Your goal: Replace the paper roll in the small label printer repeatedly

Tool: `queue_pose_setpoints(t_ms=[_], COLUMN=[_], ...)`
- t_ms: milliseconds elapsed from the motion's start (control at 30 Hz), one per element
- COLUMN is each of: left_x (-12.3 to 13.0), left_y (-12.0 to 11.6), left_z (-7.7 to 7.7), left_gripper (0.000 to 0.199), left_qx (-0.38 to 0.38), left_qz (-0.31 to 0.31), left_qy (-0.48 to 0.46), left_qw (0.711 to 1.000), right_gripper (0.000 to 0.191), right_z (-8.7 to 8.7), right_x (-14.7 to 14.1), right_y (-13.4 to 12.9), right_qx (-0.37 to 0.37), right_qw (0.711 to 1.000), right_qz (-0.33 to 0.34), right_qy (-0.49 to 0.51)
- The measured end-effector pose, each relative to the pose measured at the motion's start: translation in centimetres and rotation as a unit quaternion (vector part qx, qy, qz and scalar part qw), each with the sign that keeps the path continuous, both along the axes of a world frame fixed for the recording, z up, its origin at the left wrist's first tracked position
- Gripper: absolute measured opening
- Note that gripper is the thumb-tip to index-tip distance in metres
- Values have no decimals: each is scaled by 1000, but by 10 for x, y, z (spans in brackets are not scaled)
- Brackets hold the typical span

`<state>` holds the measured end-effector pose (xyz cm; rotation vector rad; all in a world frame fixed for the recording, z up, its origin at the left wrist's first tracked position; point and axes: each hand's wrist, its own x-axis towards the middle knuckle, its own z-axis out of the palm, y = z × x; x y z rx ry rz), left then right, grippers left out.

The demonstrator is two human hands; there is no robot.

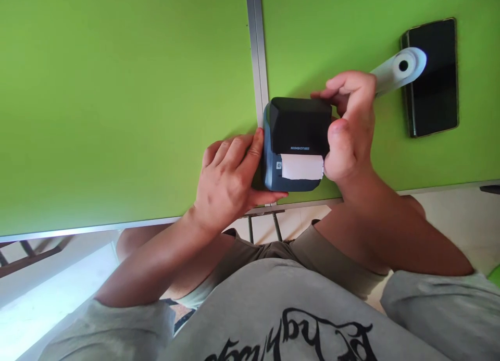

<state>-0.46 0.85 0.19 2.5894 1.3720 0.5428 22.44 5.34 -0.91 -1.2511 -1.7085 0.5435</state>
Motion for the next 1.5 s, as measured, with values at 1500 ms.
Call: queue_pose_setpoints(t_ms=[1500], left_x=[3], left_y=[-1], left_z=[-1], left_gripper=[103], left_qx=[6], left_qz=[9], left_qy=[0], left_qw=[1000], right_gripper=[11], right_z=[26], right_x=[2], right_y=[17], right_qx=[176], right_qw=[984], right_qz=[-30], right_qy=[14])
